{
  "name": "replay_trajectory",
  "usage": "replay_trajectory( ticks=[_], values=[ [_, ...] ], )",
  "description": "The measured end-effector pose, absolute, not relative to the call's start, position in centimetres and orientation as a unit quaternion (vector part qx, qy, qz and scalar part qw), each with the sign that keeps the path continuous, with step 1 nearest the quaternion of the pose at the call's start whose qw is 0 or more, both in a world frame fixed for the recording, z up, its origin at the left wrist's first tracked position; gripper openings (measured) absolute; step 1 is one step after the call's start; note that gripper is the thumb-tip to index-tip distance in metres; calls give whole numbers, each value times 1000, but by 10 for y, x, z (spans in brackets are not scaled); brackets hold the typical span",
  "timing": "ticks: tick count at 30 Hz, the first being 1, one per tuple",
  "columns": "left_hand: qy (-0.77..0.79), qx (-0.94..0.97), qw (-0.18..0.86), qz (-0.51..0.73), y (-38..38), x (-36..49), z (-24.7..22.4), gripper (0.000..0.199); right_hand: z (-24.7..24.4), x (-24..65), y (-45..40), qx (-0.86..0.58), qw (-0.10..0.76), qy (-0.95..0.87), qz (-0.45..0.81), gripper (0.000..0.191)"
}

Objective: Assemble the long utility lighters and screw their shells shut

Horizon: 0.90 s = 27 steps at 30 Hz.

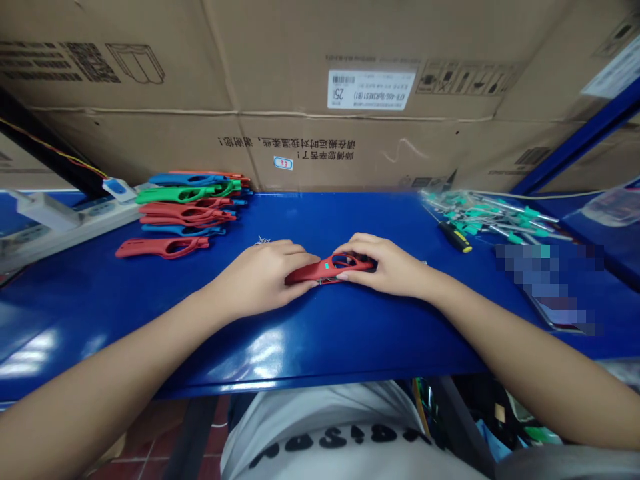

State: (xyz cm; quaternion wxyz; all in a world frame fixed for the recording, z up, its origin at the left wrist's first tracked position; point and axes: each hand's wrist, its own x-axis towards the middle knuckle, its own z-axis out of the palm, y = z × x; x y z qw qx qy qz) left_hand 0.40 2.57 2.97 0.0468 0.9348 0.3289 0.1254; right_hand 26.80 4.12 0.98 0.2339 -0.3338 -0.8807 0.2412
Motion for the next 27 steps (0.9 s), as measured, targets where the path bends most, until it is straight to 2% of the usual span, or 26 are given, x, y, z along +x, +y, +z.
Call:
replay_trajectory(
  ticks=[7,20,27],
  values=[
    [345,935,46,67,24,6,33,24,10,268,42,-319,212,-899,213,32],
    [347,936,38,50,24,4,35,24,2,268,42,-326,182,-914,159,37],
    [336,941,-30,37,20,8,31,26,6,265,36,-328,121,-935,60,37]
  ],
)
